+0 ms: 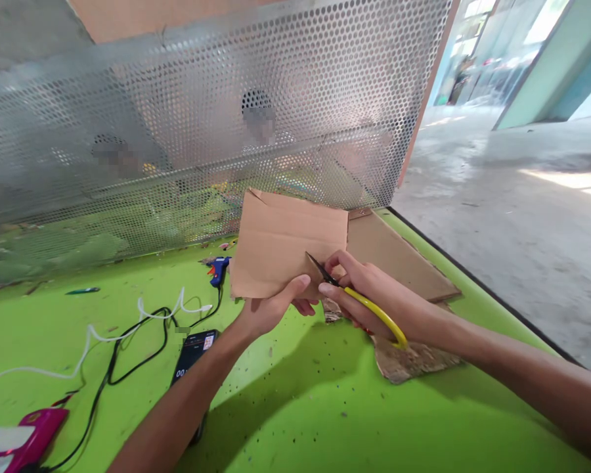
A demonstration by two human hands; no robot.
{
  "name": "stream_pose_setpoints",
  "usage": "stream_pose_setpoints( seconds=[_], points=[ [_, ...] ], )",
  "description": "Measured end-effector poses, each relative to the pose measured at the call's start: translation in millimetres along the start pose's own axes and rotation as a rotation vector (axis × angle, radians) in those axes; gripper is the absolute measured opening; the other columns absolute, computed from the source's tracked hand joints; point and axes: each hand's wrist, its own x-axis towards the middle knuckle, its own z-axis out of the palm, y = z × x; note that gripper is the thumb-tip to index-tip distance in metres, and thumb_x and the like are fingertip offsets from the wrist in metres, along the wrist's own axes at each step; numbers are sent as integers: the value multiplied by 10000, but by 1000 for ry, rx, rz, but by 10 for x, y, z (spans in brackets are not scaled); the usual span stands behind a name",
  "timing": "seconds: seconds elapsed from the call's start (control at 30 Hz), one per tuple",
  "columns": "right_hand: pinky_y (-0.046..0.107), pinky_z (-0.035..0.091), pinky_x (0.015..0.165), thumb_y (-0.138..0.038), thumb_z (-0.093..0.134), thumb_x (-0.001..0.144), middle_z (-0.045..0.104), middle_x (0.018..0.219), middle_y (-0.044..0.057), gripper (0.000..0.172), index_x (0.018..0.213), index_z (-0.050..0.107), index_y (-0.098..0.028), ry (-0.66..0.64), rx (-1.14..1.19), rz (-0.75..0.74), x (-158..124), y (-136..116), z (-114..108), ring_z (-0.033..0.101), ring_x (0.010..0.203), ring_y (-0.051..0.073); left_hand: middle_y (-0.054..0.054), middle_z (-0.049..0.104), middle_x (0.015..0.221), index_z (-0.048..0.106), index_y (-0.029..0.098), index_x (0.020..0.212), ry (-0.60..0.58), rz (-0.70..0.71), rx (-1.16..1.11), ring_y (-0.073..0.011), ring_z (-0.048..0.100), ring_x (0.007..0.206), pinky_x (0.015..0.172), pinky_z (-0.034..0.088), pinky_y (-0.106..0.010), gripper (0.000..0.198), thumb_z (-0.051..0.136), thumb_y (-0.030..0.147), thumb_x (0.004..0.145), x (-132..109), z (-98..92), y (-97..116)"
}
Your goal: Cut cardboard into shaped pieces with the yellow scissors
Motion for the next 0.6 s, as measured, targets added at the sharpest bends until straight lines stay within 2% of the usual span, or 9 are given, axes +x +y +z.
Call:
stream_pose_setpoints(
  seconds=[0.2, 0.43, 0.53, 0.6],
  points=[
    [260, 348, 507, -339, 441, 997, 548, 599, -76, 130, 1021, 363, -237, 22, 19, -20, 33, 24, 46, 499, 459, 127, -60, 737, 605, 732, 185, 645, 25, 14, 26, -201, 712, 595, 693, 602, -312, 429, 564, 487, 900, -12, -4, 6],
    [275, 367, 565, -369, 486, 976, 581, 638, -59, 198, 1059, 370, -232, 128, -54, -72, 41, 128, 121, 509, 518, 142, -68, 761, 678, 763, 156, 784, 26, 31, -62, -190, 701, 560, 627, 599, -303, 402, 593, 505, 889, -5, 5, -10],
    [274, 375, 573, -353, 510, 965, 589, 652, -52, 198, 1043, 372, -235, 160, -40, -68, 37, 128, 142, 520, 532, 142, -57, 749, 639, 767, 163, 757, 38, 43, -46, -192, 710, 580, 668, 607, -300, 407, 590, 500, 901, -19, 8, -3],
    [273, 379, 574, -341, 529, 957, 599, 669, -41, 204, 1036, 375, -234, 181, -24, -63, 39, 120, 156, 532, 541, 143, -48, 739, 611, 773, 170, 751, 86, 40, -44, -205, 721, 600, 693, 614, -307, 388, 617, 498, 888, -29, 23, 4]
  ],
)
